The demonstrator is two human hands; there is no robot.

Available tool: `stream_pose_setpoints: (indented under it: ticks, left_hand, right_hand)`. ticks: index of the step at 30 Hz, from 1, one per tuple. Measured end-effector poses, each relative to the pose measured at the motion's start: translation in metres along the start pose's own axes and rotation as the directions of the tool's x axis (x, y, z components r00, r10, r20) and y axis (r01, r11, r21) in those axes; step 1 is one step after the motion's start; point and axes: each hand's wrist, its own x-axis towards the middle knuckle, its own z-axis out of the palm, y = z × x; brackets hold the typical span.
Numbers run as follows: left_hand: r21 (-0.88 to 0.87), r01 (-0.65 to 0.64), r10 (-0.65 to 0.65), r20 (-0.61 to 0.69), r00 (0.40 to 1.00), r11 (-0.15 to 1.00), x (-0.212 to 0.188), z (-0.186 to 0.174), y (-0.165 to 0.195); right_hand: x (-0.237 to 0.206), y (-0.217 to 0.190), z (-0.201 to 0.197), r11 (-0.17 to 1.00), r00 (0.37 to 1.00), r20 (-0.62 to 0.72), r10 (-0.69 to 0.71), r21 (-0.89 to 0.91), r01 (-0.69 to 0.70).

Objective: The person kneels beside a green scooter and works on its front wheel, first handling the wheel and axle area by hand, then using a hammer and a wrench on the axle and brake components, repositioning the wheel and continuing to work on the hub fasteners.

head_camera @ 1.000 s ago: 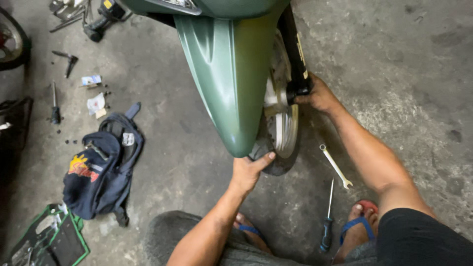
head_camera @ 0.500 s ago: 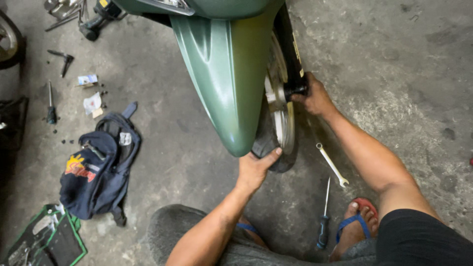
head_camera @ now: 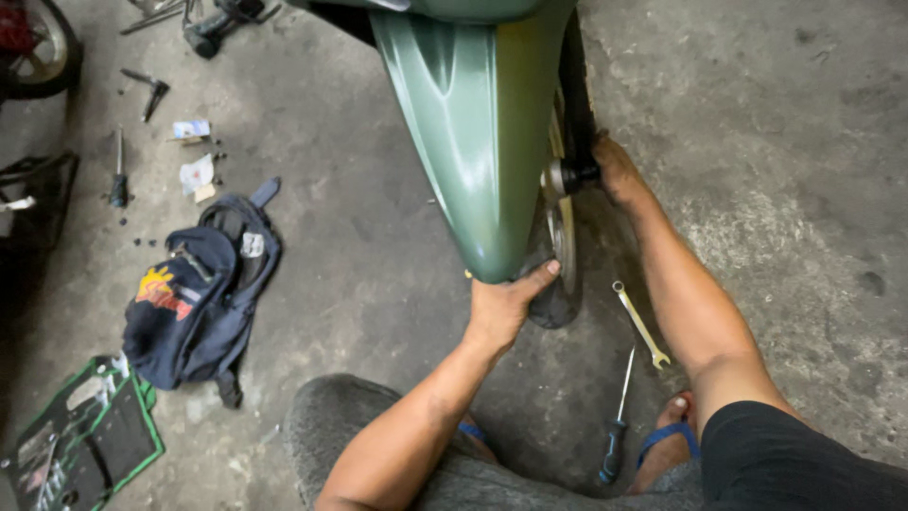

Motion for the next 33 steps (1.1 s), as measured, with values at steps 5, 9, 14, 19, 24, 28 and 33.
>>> stream_pose_setpoints:
  ticks: [5,9,14,19,24,28,33]
  left_hand:
    - [-0.008,0.042,-0.042,-0.020,0.999,0.999,-0.015,0.020,-0.016]
    - [0.049,-0.062,0.063,-0.010,0.998,0.997,-0.019,0.043,-0.022]
    - [-0.044,0.097,-0.098,-0.004,0.995,0.994,-0.012,0.045,-0.023]
    - [-0.019,-0.048,0.051,0.193,0.980,0.999,-0.011,0.022,-0.025]
    - [0.794,-0.408,0.344,0.268,0.900,0.451,0.059,-0.087,-0.035]
    - [0.193,0.228,-0.071,-0.595,0.800,0.954,0.136,-0.129,-0.068]
    - [-0.183,0.423,-0.460,-0.280,0.843,0.887,0.154,-0.087,-0.083]
  right_hand:
    - [-0.012,-0.005,0.031,0.968,0.929,-0.347,-0.125,-0.249,0.038]
    - [-0.009,-0.014,0.036,0.932,0.884,-0.455,-0.112,-0.356,-0.065]
    - [-0.013,-0.015,0.043,0.971,0.878,-0.440,-0.189,-0.215,0.101]
    - [-0.007,-0.013,0.048,0.981,0.856,-0.491,-0.161,-0.173,0.085]
    - [0.000,-0.007,0.043,0.985,0.881,-0.460,-0.114,-0.168,0.040]
    - [-0.002,-0.009,0.042,0.979,0.863,-0.470,-0.183,-0.167,0.117]
    - [-0.012,-0.022,0.045,0.961,0.831,-0.500,-0.243,-0.243,0.135]
